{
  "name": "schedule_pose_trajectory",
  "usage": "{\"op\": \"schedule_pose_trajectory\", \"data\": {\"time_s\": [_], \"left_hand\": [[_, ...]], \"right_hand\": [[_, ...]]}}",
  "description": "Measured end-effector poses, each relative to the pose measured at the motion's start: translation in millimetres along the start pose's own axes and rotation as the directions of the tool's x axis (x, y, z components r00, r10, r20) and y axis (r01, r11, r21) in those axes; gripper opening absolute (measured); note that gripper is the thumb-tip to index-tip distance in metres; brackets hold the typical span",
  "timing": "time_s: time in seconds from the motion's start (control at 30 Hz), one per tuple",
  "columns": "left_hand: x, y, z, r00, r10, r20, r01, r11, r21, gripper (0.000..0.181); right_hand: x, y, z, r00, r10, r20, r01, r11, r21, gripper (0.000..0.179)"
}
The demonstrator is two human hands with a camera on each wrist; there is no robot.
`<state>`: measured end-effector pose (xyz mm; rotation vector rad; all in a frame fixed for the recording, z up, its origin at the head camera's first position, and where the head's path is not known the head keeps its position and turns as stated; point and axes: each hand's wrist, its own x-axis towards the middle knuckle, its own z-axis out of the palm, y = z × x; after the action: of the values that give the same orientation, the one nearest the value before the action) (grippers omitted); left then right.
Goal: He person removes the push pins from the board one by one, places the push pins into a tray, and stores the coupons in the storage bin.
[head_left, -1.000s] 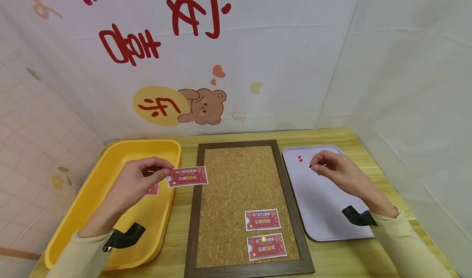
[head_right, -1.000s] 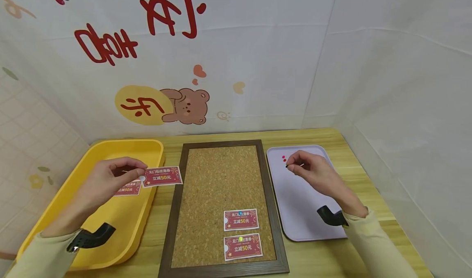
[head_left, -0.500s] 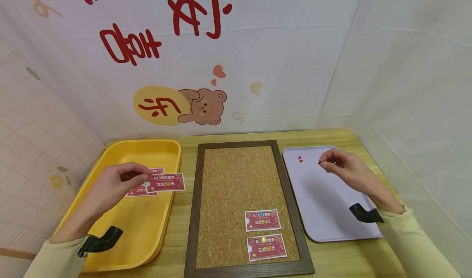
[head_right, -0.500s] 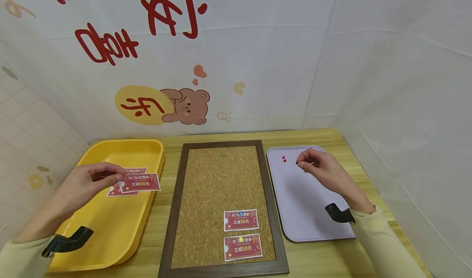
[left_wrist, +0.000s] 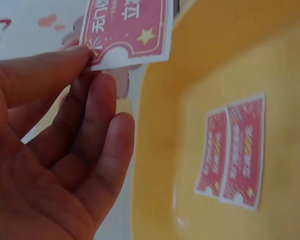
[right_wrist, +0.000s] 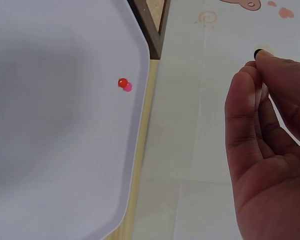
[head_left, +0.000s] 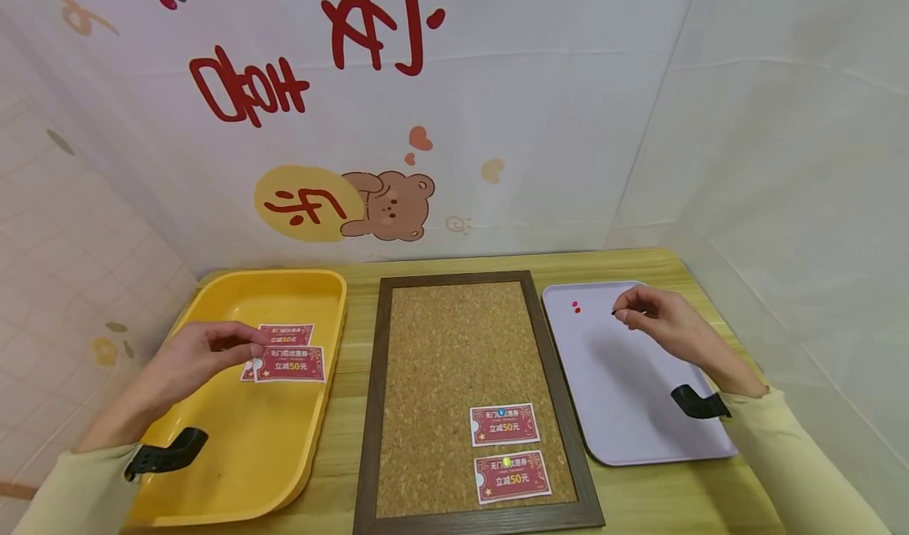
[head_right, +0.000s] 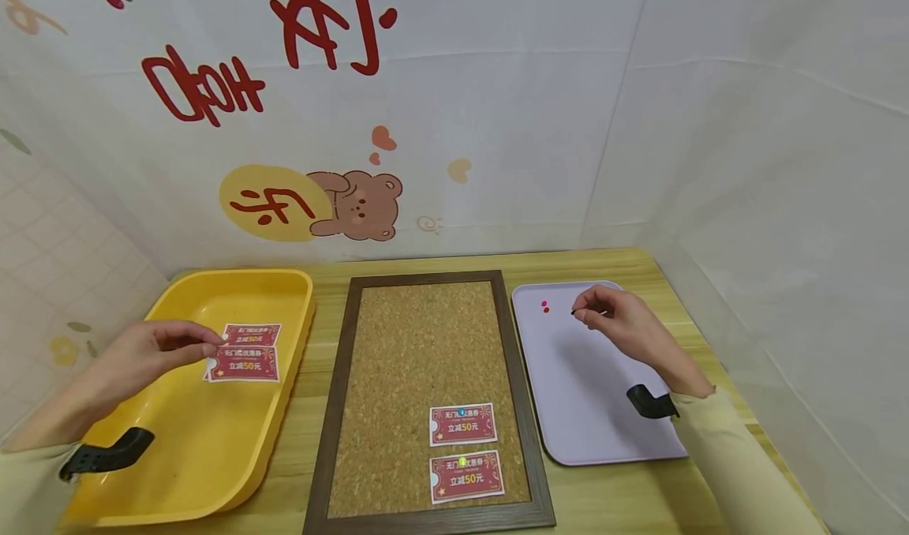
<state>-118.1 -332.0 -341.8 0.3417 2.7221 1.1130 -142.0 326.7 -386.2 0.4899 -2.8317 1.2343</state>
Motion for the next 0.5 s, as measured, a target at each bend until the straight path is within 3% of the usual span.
{"op": "schedule_pose_trajectory", "data": {"time_s": [0.27, 0.5], "left_hand": [[3.6, -22.7, -3.2, 0.992, -0.114, 0.058, 0.113, 0.993, 0.02, 0.03], [8.4, -38.8, -6.2, 0.982, -0.149, 0.119, 0.15, 0.989, 0.003, 0.029]], "right_hand": [[5.7, 13, 2, 1.0, -0.005, 0.013, 0.005, 1.0, 0.001, 0.004], [12.8, 23, 5, 0.999, 0.028, 0.046, -0.029, 1.0, 0.01, 0.006]]}}
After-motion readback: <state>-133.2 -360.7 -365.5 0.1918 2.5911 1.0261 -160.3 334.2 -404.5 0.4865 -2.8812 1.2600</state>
